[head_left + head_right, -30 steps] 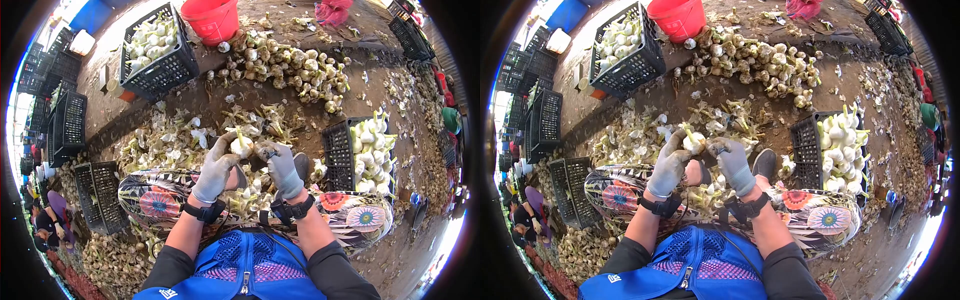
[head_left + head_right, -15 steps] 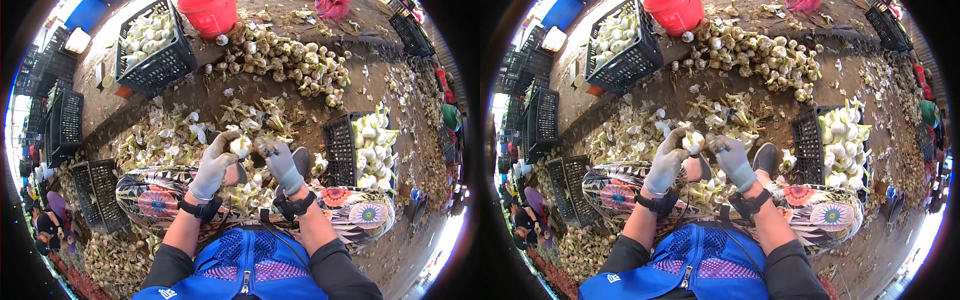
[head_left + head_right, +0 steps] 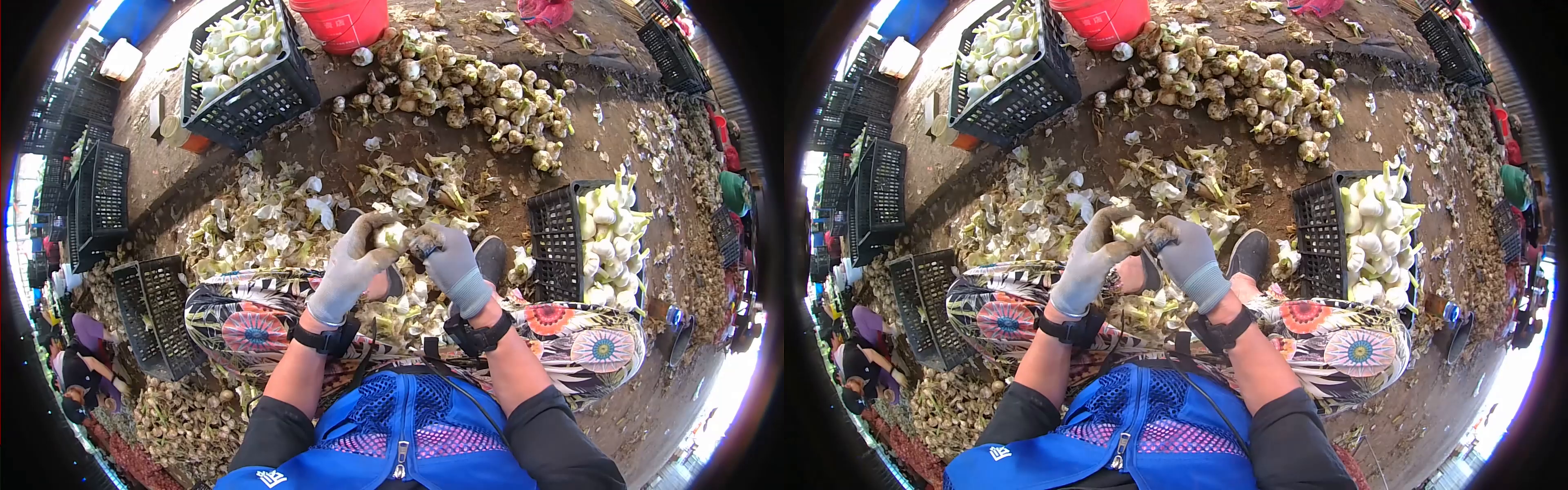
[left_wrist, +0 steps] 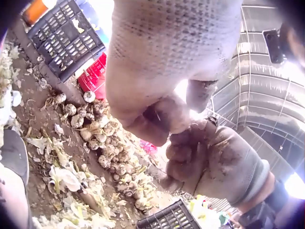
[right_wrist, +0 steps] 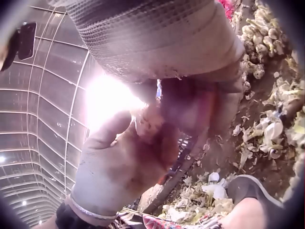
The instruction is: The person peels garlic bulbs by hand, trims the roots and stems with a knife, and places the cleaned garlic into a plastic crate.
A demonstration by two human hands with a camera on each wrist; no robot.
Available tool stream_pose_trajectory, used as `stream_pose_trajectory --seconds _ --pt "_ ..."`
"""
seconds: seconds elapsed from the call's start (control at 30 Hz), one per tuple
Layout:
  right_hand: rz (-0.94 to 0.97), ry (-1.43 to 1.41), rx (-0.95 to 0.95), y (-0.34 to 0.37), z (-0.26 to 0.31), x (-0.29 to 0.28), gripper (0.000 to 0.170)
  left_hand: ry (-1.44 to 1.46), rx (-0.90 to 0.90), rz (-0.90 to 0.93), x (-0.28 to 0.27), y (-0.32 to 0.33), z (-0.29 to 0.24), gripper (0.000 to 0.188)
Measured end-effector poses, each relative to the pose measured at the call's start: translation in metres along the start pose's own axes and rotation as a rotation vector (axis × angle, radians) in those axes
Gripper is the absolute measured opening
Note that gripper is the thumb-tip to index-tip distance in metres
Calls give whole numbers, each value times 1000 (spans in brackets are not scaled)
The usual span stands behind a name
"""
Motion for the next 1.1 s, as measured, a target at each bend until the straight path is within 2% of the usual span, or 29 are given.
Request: stream_pose_trajectory --seconds 0.07,0.1,0.17,0.3,0.37,0.4,0.43,0.47,0.5,0.53,0.57,0.6,0.67,0.73,0.8,0.83,0.87,0.9,0.93,1.0,1.03,1.1 --pt "-9 24 10 1 3 0 17 -202 73 -49 -5 1 5 38" --pt "-25 22 5 2 3 0 16 -201 71 -51 -6 3 7 38" --pt "-39 20 1 5 2 1 16 -66 14 -50 -7 4 13 30" --pt "-120 97 -9 11 -7 3 13 66 -18 -86 -5 4 15 27" --pt "-128 124 20 13 -26 6 12 445 74 -136 -5 2 4 24" --pt "-104 309 59 14 -41 5 13 463 108 -199 -12 0 3 25" --pt "-75 494 95 13 -51 4 14 392 108 -238 -18 -2 0 25" --pt "-70 493 93 12 -60 6 14 320 107 -279 -23 -2 -3 25" --pt "-131 441 -7 9 -52 5 16 319 108 -282 -28 -1 -2 25" --pt "-195 388 -105 8 -44 2 18 145 92 -302 -32 -1 0 25" --pt "-71 128 42 6 -50 1 23 -29 75 -320 -35 -1 3 25" --pt "-72 128 43 4 -51 2 23 -29 74 -318 -34 -2 6 25" --pt "28 -146 43 1 -51 11 27 -39 64 -361 -30 -2 12 25" --pt "-1 -86 -24 5 -31 18 28 -22 50 -343 -16 -4 11 26" --pt "70 -38 12 4 -27 28 24 -7 35 -332 -13 -2 11 27" --pt "52 -41 107 6 -22 27 21 -48 4 -278 -14 -2 13 26" --pt "55 -43 108 6 -26 27 21 -88 -26 -222 -16 -2 15 25" --pt "25 -169 117 4 -33 24 21 -278 68 -183 -20 -5 11 22" --pt "-6 -295 126 3 -39 22 20 -277 67 -185 -24 -5 13 22" --pt "-49 -298 97 1 -43 19 23 -359 67 -177 -26 -6 13 19" --pt "-31 -183 52 1 -40 16 23 -358 68 -177 -23 -6 12 19" --pt "-14 -69 10 4 -29 14 24 -221 35 -263 -18 -4 13 18"
Point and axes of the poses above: each hand's wrist, its own y-axis away from the middle knuckle, its own x-axis out of the palm, z = x × y, the point moved 5 cm from there along -y, towards the middle knuckle
